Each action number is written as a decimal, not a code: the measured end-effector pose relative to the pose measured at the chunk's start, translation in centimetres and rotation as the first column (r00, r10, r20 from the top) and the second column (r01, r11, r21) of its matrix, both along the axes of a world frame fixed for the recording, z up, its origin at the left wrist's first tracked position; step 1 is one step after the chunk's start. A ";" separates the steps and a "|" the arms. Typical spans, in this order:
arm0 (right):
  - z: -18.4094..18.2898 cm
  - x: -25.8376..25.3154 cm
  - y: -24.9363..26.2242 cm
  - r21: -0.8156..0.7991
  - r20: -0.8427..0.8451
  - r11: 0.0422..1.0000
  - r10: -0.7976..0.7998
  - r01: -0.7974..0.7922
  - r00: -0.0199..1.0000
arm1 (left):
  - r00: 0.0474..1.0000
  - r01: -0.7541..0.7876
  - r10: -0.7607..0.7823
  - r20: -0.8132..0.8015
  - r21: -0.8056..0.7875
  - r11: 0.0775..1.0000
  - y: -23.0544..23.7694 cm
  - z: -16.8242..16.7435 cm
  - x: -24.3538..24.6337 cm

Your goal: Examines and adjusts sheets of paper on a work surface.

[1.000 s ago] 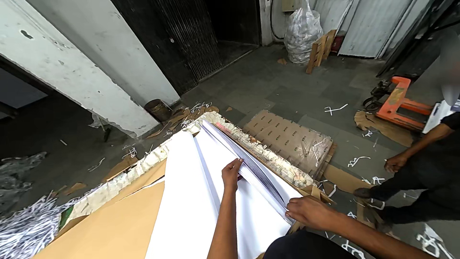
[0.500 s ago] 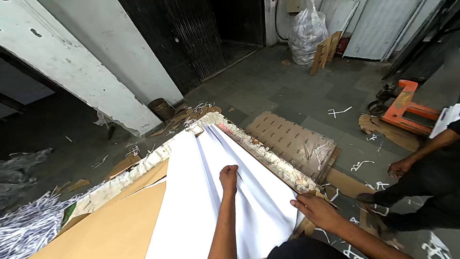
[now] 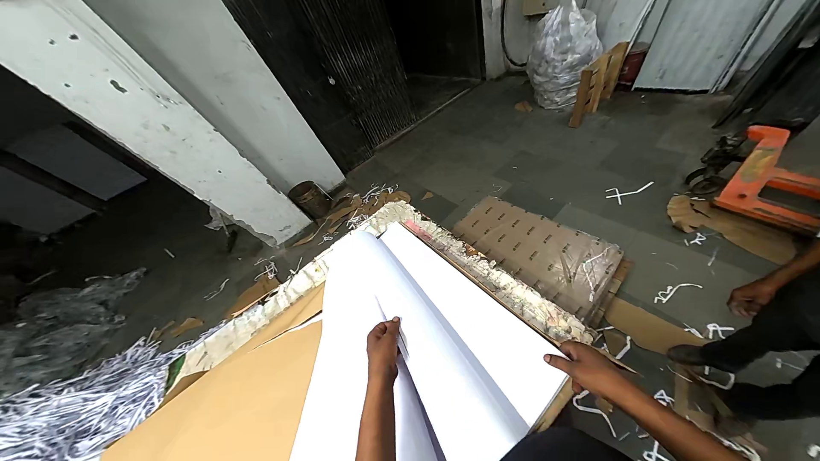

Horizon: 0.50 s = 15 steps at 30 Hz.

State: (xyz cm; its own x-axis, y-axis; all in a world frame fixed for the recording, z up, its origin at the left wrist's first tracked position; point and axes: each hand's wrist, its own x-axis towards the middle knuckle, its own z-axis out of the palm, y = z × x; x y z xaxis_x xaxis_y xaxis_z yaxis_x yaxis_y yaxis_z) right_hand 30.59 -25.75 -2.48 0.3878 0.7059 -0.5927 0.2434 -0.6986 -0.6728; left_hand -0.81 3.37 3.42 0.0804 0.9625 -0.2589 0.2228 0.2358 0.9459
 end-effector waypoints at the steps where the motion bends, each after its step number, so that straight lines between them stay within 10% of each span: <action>1: 0.1 -0.1 0.1 -0.008 0.007 1.000 0.004 -0.004 1.000 | 1.000 -0.011 0.012 -0.020 0.035 0.999 0.1 -0.2 0.1; 15: 2.0 -1.0 0.0 -0.012 0.055 1.000 0.023 -0.022 0.998 | 0.967 0.091 -0.040 -0.252 0.195 0.977 -0.9 -0.6 7.1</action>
